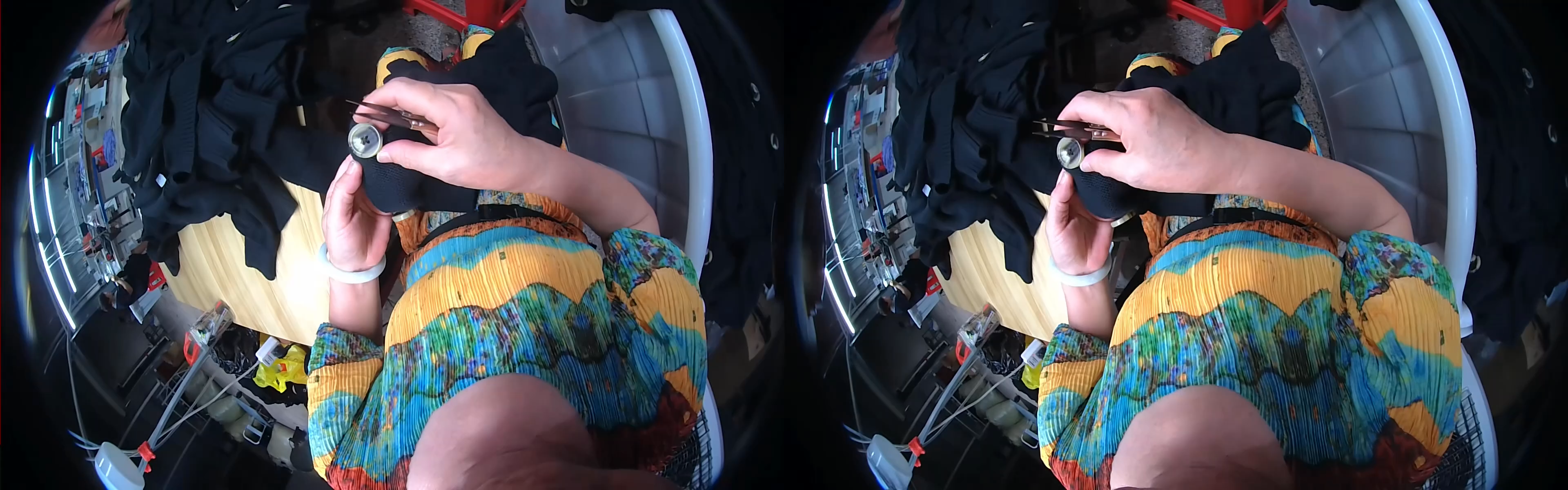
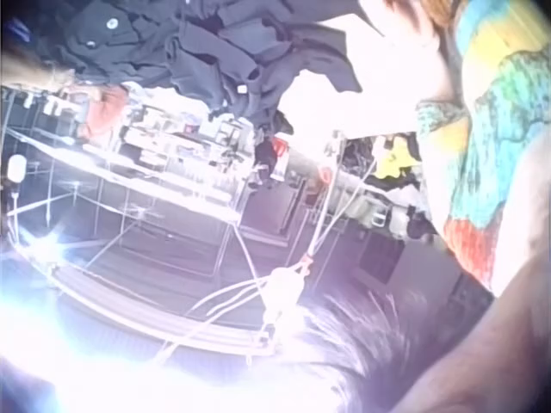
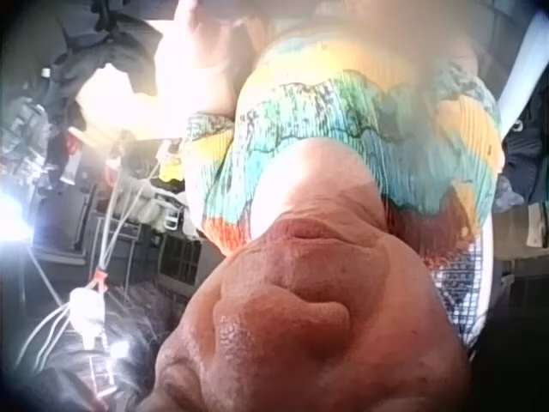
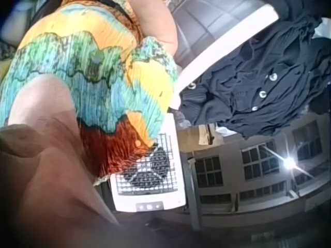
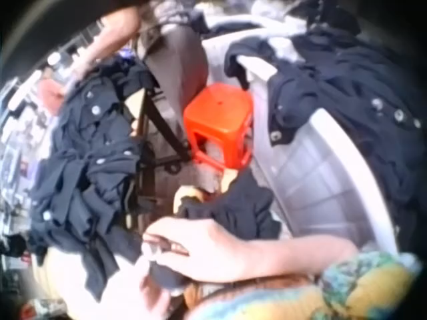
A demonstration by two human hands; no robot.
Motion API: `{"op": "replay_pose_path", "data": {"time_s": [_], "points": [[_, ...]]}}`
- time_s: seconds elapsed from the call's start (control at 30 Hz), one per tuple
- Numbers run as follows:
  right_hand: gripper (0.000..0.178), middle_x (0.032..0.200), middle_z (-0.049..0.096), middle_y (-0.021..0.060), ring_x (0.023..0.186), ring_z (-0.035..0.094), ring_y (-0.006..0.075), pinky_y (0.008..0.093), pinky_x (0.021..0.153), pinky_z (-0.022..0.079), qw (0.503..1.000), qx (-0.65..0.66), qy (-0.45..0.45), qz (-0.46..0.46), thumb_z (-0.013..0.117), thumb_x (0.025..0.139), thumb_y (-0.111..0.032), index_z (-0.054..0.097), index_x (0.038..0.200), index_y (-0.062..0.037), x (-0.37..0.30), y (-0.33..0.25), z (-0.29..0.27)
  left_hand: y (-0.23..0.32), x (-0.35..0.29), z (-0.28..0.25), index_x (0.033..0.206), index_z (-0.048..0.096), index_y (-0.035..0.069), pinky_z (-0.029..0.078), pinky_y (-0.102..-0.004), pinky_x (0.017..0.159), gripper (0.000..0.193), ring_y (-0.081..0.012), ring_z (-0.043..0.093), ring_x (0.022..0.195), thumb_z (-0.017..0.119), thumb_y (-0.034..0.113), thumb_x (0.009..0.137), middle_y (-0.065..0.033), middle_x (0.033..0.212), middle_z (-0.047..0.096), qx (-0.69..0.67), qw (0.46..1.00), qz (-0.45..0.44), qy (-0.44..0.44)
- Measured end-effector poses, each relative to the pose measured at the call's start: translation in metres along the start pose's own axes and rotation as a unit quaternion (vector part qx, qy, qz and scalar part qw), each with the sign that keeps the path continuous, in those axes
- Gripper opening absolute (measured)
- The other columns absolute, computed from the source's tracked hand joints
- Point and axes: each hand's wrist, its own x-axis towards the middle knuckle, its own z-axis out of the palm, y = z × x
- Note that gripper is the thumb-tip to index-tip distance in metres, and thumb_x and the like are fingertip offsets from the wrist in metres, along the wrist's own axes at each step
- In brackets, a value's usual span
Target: Trim excess threads from black garments near the buttons using small scissors.
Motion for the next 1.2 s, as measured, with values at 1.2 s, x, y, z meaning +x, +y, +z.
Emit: {"op": "replay_pose_path", "data": {"time_s": [1.2], "points": [[0.025, 0.075, 0.052, 0.0003, 0.07, 0.051, 0.0064, 0.0196, 0.067, 0.042, 0.968, 0.178, 0.11, 0.138, 0.057, 0.075, 0.003, 0.048, 0.098, -0.0017, 0.029, -0.014, -0.054, 0.023, 0.001, 0.011, 0.106, 0.05, -0.004, 0.039, -0.0335, 0.086, 0.042, -0.0231, 0.054, 0.096, 0.036, 0.03, 0.088, -0.0125, 0.099, 0.059, 0.106, 0.984, -0.035, -0.141]]}}
